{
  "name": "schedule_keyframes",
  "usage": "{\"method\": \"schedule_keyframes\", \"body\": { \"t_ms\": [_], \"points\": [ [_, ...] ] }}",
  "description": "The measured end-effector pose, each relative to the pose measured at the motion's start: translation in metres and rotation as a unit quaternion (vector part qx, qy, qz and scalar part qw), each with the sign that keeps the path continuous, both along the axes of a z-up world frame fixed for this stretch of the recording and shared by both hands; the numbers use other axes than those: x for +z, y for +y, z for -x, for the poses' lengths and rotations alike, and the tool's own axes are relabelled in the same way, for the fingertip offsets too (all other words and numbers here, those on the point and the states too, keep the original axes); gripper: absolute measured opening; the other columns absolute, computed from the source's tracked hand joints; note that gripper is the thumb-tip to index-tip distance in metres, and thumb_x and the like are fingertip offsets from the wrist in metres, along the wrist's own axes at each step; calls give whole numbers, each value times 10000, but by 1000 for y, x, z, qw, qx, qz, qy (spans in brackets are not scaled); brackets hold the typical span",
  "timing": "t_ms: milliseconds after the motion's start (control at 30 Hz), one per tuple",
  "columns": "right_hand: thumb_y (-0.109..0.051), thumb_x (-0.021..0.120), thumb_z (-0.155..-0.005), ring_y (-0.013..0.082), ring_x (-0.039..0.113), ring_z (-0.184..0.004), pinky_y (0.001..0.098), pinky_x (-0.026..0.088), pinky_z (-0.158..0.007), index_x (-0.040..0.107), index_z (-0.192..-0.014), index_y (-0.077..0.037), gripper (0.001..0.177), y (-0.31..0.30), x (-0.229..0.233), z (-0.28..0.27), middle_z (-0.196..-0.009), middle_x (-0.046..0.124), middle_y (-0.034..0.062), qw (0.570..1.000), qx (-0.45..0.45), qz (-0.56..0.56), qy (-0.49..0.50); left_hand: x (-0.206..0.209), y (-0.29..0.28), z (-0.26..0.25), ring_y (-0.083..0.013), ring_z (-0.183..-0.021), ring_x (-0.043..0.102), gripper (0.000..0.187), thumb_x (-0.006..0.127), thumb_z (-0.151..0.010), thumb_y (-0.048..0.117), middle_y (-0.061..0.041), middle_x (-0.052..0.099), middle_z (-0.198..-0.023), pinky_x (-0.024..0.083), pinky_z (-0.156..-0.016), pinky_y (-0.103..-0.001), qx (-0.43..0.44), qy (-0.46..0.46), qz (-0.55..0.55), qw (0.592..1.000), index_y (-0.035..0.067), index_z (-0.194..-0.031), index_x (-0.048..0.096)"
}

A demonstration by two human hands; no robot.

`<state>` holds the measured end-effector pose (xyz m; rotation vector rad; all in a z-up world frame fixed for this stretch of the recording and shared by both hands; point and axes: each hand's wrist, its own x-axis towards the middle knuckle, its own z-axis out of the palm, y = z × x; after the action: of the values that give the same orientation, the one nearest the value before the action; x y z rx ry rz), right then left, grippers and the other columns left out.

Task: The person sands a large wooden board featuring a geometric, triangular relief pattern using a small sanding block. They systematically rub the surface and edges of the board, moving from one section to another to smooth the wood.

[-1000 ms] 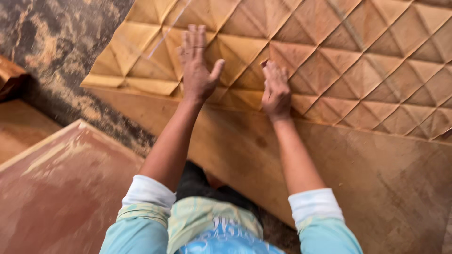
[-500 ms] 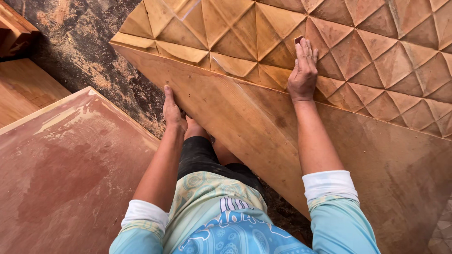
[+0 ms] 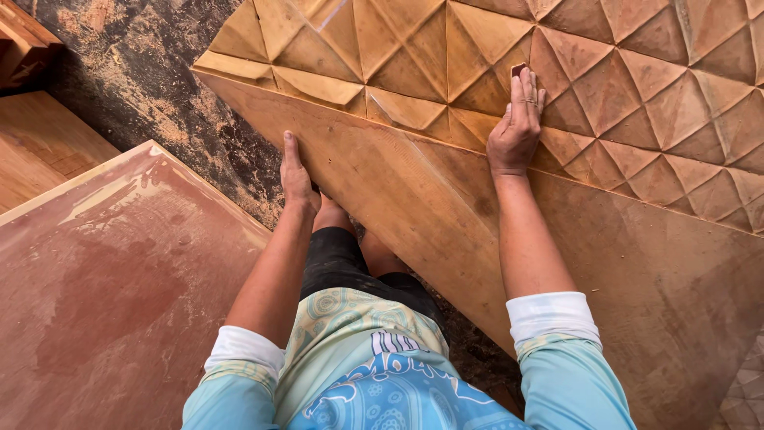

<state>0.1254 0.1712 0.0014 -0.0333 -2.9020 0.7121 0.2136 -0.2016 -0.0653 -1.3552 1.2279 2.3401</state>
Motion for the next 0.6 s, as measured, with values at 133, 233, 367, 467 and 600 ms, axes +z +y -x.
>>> {"method": "schedule_keyframes", "body": {
  "t_ms": [133, 233, 367, 467, 600],
  "points": [
    [37, 439, -1013, 391, 456, -1488, 533, 296, -1274, 567, -1468, 30, 472, -4, 1, -4, -1565, 519, 213, 1000, -2, -12, 1, 5, 1, 8, -276, -1268, 587, 941, 587, -890, 703, -188, 616, -1392, 459, -1101, -416, -30, -74, 70, 994, -57, -1438, 503],
    [43, 420, -1022, 387, 449, -1507, 535, 283, -1288, 546, -1485, 35, 481, -3, 3, -4, -1585, 506, 206, 1000, -6, -14, -9, 20, 10, 18, -287, -1266, 595, 971, 566, -890, 732, -206, 628, -1372, 455, -1102, -415, -62, -130, 168, 975, -78, -1422, 503],
    [36, 439, -1010, 376, 452, -1497, 527, 294, -1279, 558, -1489, 23, 493, -1, 2, -3, -1572, 518, 180, 1000, -6, -21, -2, 55, 28, 26, -387, -1426, 375, 973, 674, -937, 546, -287, 319, -1559, 349, -1175, -471, -126, -120, 505, 846, -76, -1584, 300],
    [29, 449, -1014, 363, 458, -1500, 523, 298, -1284, 559, -1489, 11, 488, 2, -3, -3, -1577, 520, 167, 1000, -6, -25, 1, 84, 57, 44, -388, -1615, 149, 927, 750, -993, 319, -251, 115, -1740, 164, -1354, -479, -253, 115, 652, 706, 22, -1679, 202],
    [5, 468, -1025, 347, 465, -1504, 515, 300, -1295, 554, -1497, -2, 480, 4, -8, -5, -1584, 518, 153, 999, -3, -32, 7, 99, 124, 120, -397, -1621, 169, 842, 737, -1040, 360, -224, 203, -1719, 93, -1336, -508, -375, 285, 613, 634, 44, -1659, 263]
  ]
}}
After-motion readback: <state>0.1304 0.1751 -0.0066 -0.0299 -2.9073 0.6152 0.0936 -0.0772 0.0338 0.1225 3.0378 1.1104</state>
